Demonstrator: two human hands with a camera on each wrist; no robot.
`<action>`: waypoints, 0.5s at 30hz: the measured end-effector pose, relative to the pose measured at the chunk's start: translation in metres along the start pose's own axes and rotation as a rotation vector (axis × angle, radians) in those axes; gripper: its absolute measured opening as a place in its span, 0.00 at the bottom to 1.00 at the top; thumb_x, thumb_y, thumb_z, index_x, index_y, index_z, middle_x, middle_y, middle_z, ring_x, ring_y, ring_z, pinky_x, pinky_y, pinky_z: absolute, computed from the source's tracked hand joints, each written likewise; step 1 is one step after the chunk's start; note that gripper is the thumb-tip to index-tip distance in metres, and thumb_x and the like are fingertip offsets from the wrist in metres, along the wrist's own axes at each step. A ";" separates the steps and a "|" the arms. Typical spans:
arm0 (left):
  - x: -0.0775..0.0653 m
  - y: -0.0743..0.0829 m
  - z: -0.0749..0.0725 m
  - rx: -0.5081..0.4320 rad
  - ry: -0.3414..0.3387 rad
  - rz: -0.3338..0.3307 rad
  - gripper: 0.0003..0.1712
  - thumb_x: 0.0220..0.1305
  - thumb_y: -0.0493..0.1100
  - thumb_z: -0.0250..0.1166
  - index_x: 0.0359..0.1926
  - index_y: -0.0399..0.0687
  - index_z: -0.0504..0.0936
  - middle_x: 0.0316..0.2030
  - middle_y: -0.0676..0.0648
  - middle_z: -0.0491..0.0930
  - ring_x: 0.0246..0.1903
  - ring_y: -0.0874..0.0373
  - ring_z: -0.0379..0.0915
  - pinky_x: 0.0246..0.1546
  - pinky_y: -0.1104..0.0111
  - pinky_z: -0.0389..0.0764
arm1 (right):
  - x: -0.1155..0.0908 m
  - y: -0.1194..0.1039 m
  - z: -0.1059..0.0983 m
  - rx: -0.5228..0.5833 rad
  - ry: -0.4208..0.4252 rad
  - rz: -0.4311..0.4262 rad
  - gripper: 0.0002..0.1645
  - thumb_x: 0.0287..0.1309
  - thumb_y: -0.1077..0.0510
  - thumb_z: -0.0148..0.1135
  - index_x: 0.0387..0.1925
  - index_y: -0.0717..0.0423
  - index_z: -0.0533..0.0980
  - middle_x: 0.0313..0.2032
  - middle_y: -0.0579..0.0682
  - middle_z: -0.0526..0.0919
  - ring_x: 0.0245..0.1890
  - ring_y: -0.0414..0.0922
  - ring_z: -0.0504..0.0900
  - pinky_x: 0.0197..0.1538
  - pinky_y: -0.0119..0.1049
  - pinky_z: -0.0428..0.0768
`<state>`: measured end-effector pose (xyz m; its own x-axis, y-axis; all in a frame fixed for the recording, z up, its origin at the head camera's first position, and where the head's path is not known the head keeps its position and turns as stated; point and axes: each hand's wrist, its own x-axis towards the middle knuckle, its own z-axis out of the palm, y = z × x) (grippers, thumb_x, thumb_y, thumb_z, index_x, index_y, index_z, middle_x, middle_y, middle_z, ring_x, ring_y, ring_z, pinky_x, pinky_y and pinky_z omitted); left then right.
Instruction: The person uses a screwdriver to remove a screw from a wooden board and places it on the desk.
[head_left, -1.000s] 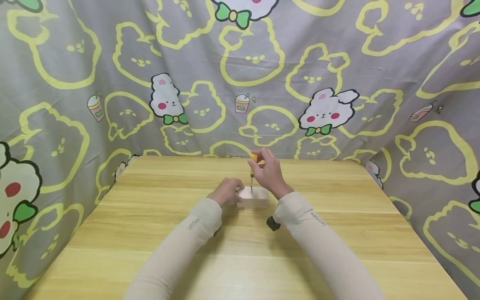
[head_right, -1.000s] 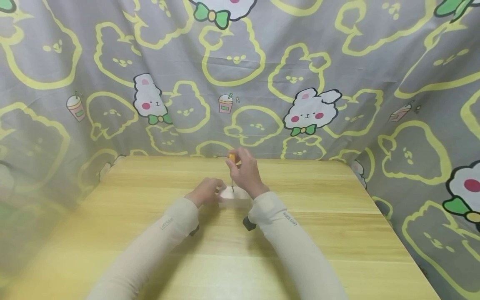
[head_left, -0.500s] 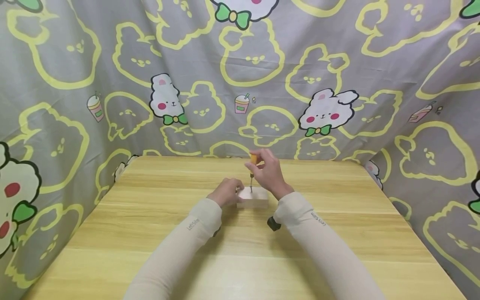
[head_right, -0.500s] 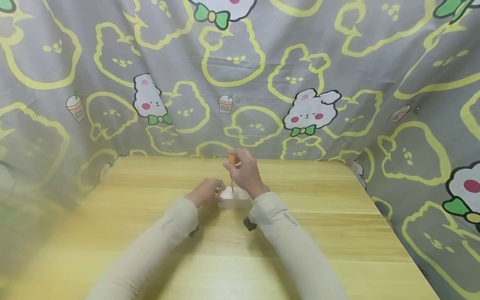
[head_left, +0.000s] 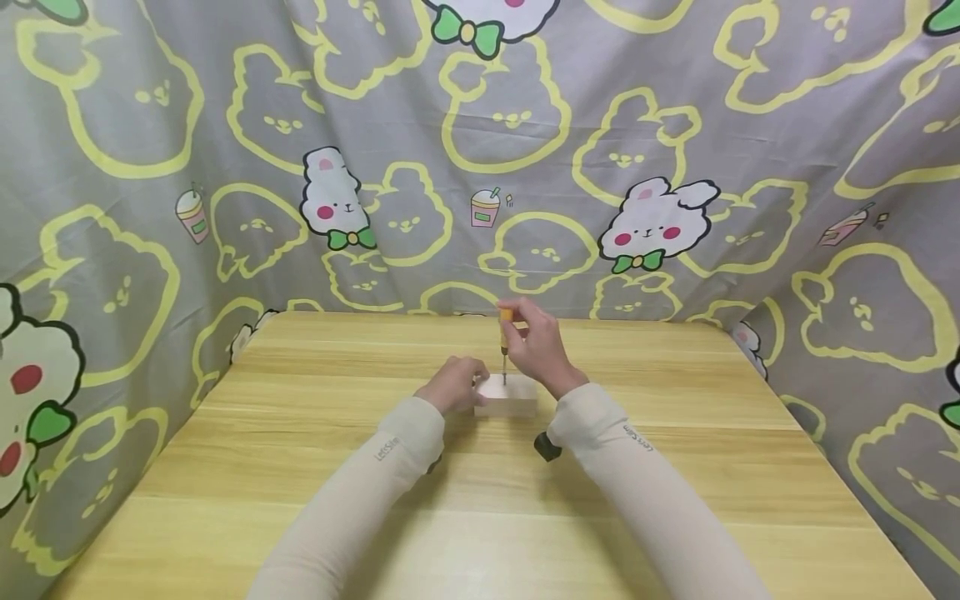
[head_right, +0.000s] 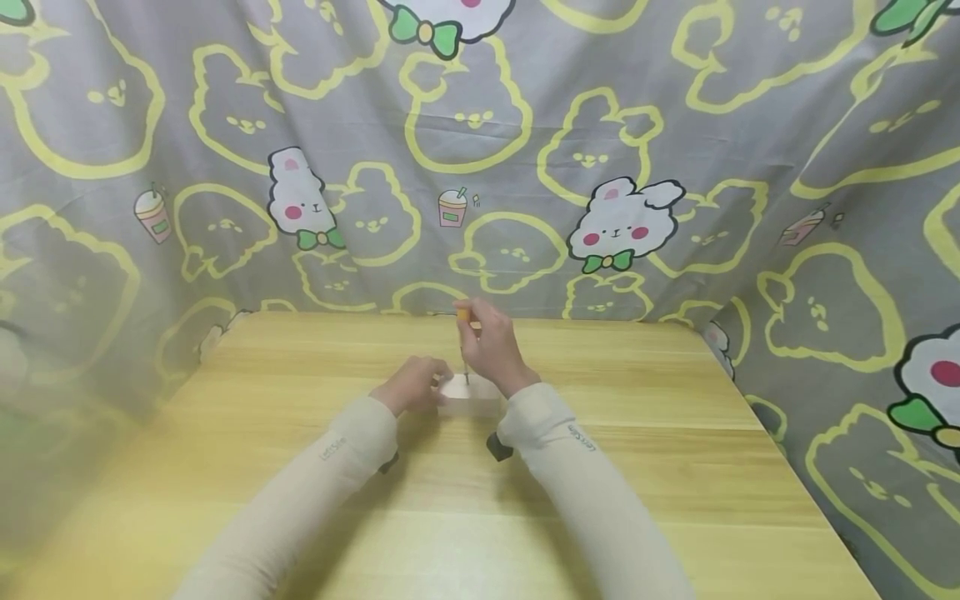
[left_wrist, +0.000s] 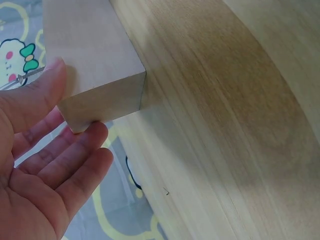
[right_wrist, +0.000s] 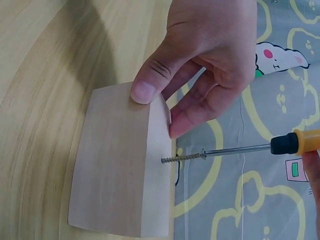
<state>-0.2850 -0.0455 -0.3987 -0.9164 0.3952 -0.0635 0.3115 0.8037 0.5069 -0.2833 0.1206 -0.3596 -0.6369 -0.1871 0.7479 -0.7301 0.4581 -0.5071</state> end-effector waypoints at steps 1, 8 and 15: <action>0.000 0.000 0.000 -0.002 0.001 0.001 0.26 0.51 0.40 0.75 0.52 0.42 0.81 0.54 0.43 0.79 0.54 0.45 0.71 0.57 0.53 0.73 | 0.000 0.000 0.000 0.003 0.003 -0.002 0.13 0.58 0.72 0.60 0.46 0.65 0.76 0.41 0.59 0.81 0.39 0.52 0.82 0.34 0.36 0.85; 0.000 -0.001 0.000 -0.002 0.008 0.013 0.25 0.51 0.39 0.75 0.52 0.41 0.82 0.53 0.42 0.79 0.53 0.45 0.72 0.57 0.54 0.74 | 0.001 -0.001 0.003 -0.016 0.030 0.006 0.15 0.55 0.68 0.68 0.45 0.66 0.77 0.38 0.58 0.80 0.36 0.51 0.82 0.34 0.36 0.85; 0.001 -0.001 0.000 -0.007 0.003 0.008 0.26 0.50 0.39 0.75 0.52 0.41 0.81 0.55 0.41 0.78 0.53 0.45 0.73 0.57 0.54 0.74 | 0.000 -0.001 0.004 -0.045 0.032 0.045 0.19 0.58 0.68 0.65 0.49 0.65 0.70 0.36 0.59 0.83 0.36 0.52 0.84 0.35 0.37 0.85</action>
<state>-0.2864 -0.0460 -0.3999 -0.9146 0.4004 -0.0567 0.3172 0.7972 0.5137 -0.2833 0.1170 -0.3606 -0.6599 -0.1382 0.7386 -0.6887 0.5043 -0.5210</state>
